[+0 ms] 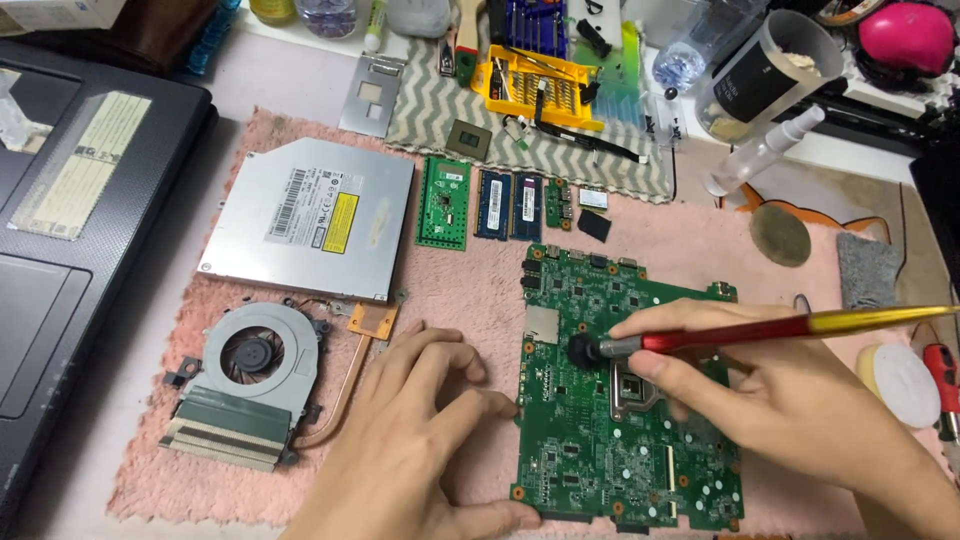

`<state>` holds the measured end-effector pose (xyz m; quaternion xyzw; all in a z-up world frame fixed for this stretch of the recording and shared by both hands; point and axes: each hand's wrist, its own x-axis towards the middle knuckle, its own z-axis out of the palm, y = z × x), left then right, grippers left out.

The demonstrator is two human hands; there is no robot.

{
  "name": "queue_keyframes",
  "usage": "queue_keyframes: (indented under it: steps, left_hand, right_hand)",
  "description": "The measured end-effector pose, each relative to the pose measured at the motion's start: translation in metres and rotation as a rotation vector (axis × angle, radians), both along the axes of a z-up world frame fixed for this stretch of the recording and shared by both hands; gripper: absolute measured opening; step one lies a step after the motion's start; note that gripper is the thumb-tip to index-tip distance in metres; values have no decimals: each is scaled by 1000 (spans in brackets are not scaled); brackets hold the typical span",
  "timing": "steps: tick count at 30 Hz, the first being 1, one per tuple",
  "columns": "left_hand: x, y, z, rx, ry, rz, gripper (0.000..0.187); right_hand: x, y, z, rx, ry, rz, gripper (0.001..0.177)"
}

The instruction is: The person cleans a green laptop motherboard using a red and gold brush. They systematically brush dust off the surface, focusing on the CPU socket area and other components. The person holds the board with one hand while brushing with the other, occasionally tilting the board to reach different sections.

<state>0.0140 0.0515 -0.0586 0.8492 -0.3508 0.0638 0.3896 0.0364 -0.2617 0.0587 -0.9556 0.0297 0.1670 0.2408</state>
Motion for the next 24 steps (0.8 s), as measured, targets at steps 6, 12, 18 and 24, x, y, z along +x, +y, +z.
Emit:
queue_keyframes:
  steps: [6, 12, 18, 24]
  left_hand:
    - [0, 0, 0, 6, 11, 2, 77]
    - [2, -1, 2, -23, -26, 3, 75]
    - [2, 0, 1, -12, -9, -5, 76]
    - [1, -1, 5, -10, -12, 1, 72]
  right_hand:
    - [-8, -8, -7, 221, -354, 32, 14]
    - [-3, 21, 1, 223, -221, -401, 50]
    - [-1, 7, -13, -9, -288, -174, 26]
    - [-9, 13, -25, 168, -453, 31, 19]
